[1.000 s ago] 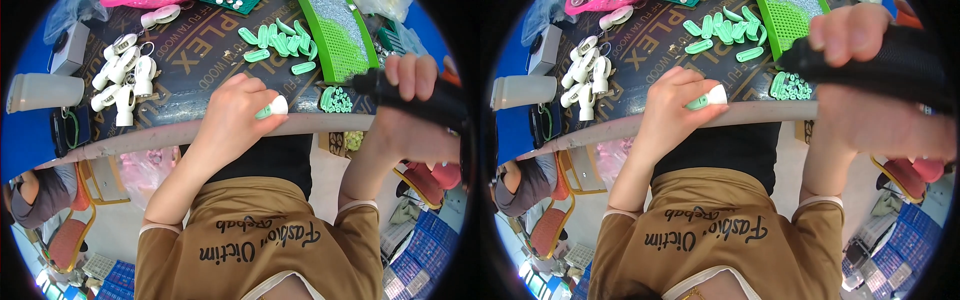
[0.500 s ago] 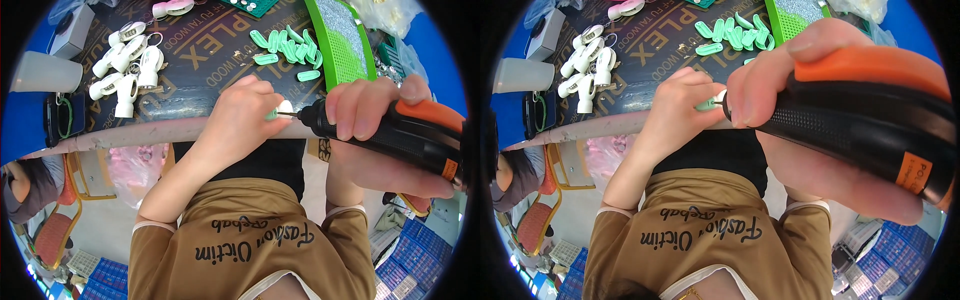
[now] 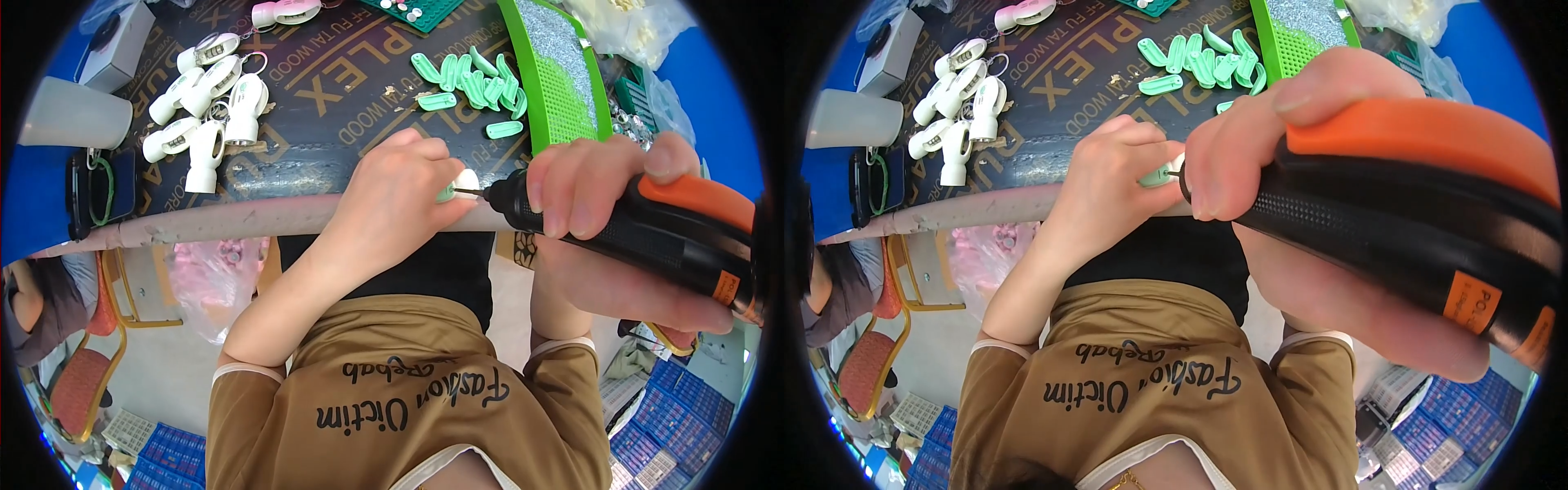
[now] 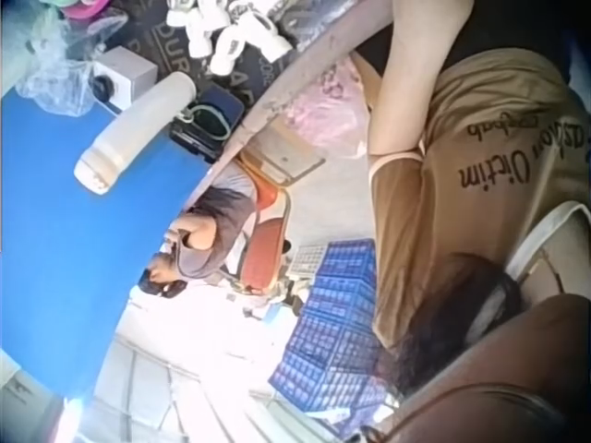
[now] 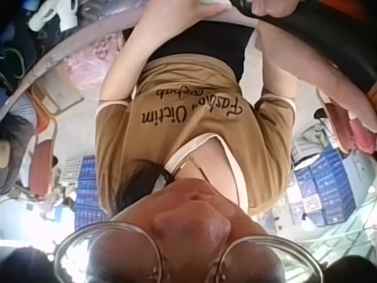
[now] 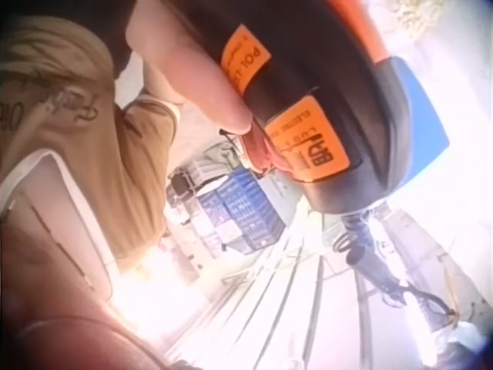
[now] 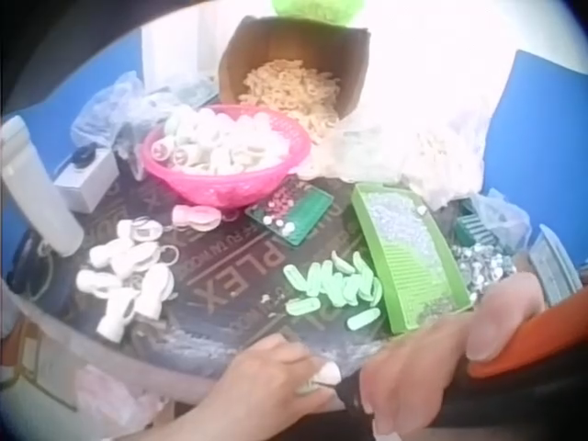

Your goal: Assembling small plastic flashlight keychains by putting parts together and using an electric screwdriver at a workbench.

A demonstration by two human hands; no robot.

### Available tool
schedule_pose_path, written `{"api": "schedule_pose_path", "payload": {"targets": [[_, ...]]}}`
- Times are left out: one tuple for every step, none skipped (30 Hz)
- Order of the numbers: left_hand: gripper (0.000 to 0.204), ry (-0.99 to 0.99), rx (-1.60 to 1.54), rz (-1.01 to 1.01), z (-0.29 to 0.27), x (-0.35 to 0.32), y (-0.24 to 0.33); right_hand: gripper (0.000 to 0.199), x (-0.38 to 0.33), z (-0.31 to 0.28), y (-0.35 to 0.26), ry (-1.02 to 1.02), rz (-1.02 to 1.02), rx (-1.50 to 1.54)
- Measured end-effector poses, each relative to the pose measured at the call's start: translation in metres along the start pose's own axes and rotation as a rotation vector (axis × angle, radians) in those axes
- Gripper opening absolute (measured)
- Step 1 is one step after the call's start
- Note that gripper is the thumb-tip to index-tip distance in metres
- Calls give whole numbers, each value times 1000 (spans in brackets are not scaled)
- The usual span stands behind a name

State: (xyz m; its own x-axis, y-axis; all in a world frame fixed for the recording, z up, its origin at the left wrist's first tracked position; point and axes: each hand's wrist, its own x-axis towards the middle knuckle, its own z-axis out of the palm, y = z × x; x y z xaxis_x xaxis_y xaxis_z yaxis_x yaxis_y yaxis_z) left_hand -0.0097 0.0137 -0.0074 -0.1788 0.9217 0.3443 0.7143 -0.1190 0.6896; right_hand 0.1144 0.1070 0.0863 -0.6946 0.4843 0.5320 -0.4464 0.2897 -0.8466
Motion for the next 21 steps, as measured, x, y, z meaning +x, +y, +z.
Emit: {"api": "schedule_pose_path", "payload": {"targets": [[23,2,-1,1,0,0,0,103,0,-5,3,-1,0,-1],[23,-1,1,-2,0,0,0,103,3,-14,9,-86,-60,41],[23,-3,5,-4,0,1,1,103,4,-19,12,-171,-120,84],[23,-5,10,-7,0,2,1,103,3,-22,13,-169,-119,88],[23,-5,10,-6,0,1,0,103,2,-21,12,-168,-117,77],[23,-8,12,-6,-1,1,0,103,1,-20,11,-167,-114,67],[23,-11,14,-7,-1,1,0,103,0,-19,10,-165,-112,56],[23,-10,14,-7,-1,0,0,103,0,-19,9,-166,-110,46],[23,-5,9,-6,0,0,0,103,0,-18,9,-166,-108,36],[23,1,3,-6,0,0,0,103,0,-18,9,-166,-108,37],[23,1,3,-5,0,0,0,103,0,-18,9,-166,-111,37],[23,0,2,-6,0,0,0,102,0,-18,9,-166,-114,37],[24,0,2,-6,0,0,1,102,0,-18,10,-165,-117,38],[24,0,2,-7,0,0,1,102,1,-18,10,-165,-120,38],[24,-7,7,-8,0,1,1,101,1,-18,10,-164,-123,39],[24,-13,12,-10,0,1,1,101,2,-18,10,-164,-122,39],[24,-13,13,-12,0,1,0,101,3,-18,10,-184,-114,48],[24,-13,15,-11,1,1,0,100,5,-17,10,-203,-106,57],[24,-12,18,-11,1,1,0,99,7,-17,9,-223,-98,66],[24,-12,16,-12,2,1,0,99,9,-17,8,-243,-88,72],[24,-7,26,-7,2,1,-1,98,12,-17,7,-262,-79,78]]}}
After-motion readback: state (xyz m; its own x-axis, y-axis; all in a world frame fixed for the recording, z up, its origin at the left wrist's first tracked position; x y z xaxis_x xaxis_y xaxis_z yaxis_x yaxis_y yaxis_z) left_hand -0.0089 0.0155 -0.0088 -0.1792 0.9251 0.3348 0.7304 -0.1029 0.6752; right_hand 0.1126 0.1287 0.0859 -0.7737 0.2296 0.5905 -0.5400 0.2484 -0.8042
